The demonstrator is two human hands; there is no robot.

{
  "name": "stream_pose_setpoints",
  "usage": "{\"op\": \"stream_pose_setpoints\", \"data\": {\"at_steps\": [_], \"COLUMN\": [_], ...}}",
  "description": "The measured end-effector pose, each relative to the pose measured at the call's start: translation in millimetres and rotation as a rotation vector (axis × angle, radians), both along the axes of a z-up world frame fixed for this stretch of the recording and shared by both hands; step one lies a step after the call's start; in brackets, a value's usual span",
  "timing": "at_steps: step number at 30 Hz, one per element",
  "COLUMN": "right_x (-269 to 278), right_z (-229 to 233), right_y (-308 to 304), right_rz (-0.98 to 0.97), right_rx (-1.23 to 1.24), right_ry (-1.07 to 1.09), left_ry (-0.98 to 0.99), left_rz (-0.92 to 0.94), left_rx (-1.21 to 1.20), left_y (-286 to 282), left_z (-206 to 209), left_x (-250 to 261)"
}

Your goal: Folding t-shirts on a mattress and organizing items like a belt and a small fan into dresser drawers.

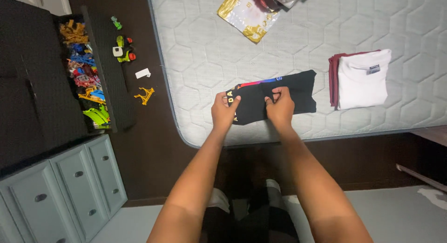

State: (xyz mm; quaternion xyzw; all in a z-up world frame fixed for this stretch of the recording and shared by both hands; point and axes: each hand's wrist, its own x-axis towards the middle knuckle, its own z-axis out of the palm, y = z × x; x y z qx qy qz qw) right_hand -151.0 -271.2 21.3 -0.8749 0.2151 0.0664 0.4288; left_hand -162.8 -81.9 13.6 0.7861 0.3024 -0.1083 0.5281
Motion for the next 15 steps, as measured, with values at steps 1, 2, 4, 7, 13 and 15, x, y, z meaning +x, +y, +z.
{"op": "stream_pose_setpoints", "data": {"at_steps": [1, 2, 4, 7, 13, 15], "right_x": [1, 2, 1, -5, -8, -12], "right_z": [3, 7, 17, 18, 19, -7], "right_y": [2, 4, 8, 11, 12, -4], "right_rz": [-0.002, -0.014, -0.029, 0.147, 0.186, -0.085], "right_rx": [-0.001, -0.012, -0.024, -0.339, 0.126, 0.504], "right_ry": [0.001, 0.008, 0.017, -0.273, -0.125, 0.172], "left_ry": [0.001, -0.017, -0.031, 0.055, -0.252, -0.057], "left_rz": [-0.002, 0.004, 0.008, -0.114, 0.012, -0.007], "left_rx": [-0.001, -0.069, -0.138, 0.161, 0.015, -0.289], "left_y": [1, 1, 1, -4, -44, -70], "left_z": [-9, -19, -26, -13, 22, 50], "left_x": [0, 0, 1, 5, 3, 7]}}
